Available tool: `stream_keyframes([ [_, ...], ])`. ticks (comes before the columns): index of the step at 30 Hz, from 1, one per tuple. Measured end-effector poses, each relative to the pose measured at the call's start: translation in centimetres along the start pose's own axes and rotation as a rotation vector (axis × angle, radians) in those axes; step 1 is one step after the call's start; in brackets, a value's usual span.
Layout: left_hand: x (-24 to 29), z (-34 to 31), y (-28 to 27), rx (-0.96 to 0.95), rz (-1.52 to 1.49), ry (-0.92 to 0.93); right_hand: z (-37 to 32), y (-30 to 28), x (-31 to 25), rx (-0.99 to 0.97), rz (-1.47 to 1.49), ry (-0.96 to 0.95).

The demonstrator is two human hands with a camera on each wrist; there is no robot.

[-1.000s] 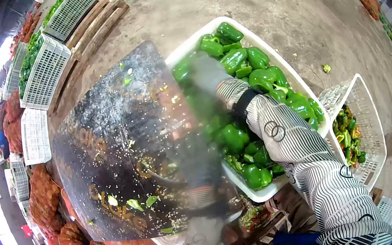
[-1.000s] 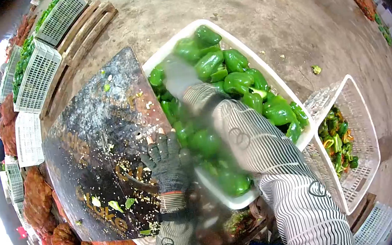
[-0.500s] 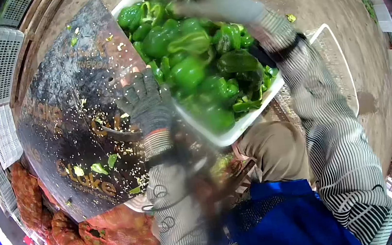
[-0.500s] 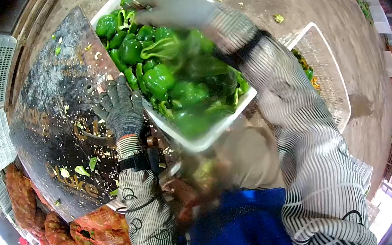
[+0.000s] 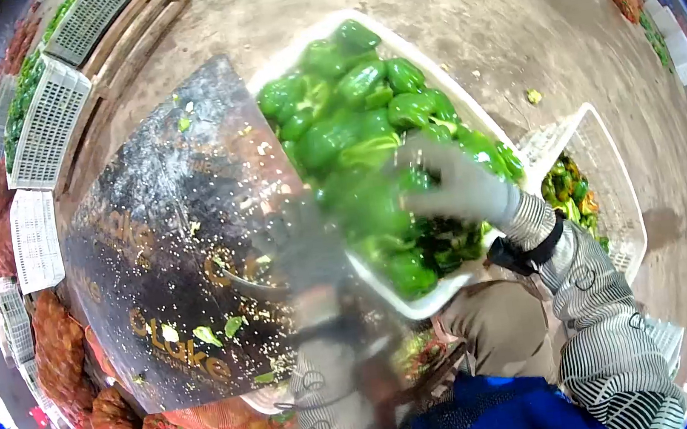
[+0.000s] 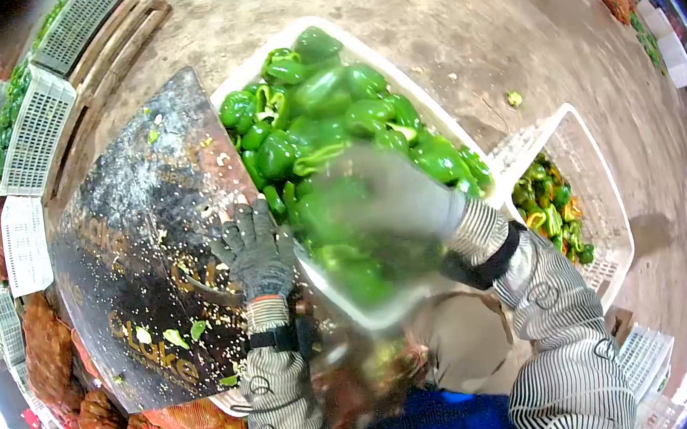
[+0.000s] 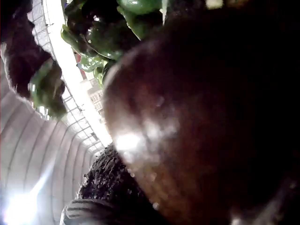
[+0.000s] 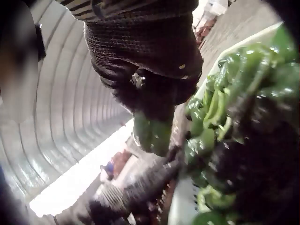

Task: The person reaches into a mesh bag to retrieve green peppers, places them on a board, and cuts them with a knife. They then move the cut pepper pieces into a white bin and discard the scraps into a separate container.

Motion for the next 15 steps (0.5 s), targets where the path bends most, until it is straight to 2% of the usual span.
stream_keyframes([
  [2, -0.1, 0.0, 0.1, 0.104, 0.029, 0.039, 4.3, -3.3, 0.9, 0.206, 0.246, 0.193],
  [3, -0.1, -0.2, -0.1, 0.178, 0.004, 0.086, 6.9, -4.3, 2.2, 0.316, 0.332, 0.206],
  [4, -0.2, -0.1, 0.0, 0.175, 0.010, 0.071, 9.5, -5.0, 4.0, 0.423, 0.419, 0.222],
  [6, 0.0, 0.0, -0.3, 0.204, 0.005, 0.088, 15.1, -4.6, 6.2, 0.449, 0.349, 0.168],
  [7, 0.9, -0.4, -0.5, 0.279, 0.331, 0.173, 18.1, -3.5, 8.6, 0.427, 0.135, 0.217],
  [8, 1.1, -0.4, -1.7, 0.230, 0.131, 0.157, 20.3, -1.7, 11.2, 0.391, -0.079, 0.274],
  [10, 0.1, 0.1, -0.3, 0.071, 0.001, 0.066, 21.1, 2.2, 11.3, 0.430, -0.893, 0.156],
  [12, 0.4, -0.1, -0.6, 0.198, 0.047, 0.099, 21.5, 2.1, 12.4, 0.327, -0.958, 0.232],
  [13, 0.5, -0.2, -0.8, 0.232, 0.042, 0.104, 21.2, 2.2, 13.1, 0.169, -0.900, 0.292],
  [14, 0.6, -0.6, -0.9, 0.263, 0.034, 0.108, 19.1, 1.0, 9.8, 0.095, -0.790, 0.361],
  [15, 0.6, -0.5, -0.6, 0.307, 0.017, 0.109, 18.4, 1.3, 9.3, 0.074, -0.728, 0.229],
])
Point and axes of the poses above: each hand's wrist, its own z-axis towards the middle knuckle, its own y-axis out of the palm, x = y × z, the point moved 10 cm from there along z, towards the middle knuckle, and after that the axes turned 1 degree about z, right-handed, at the moved point
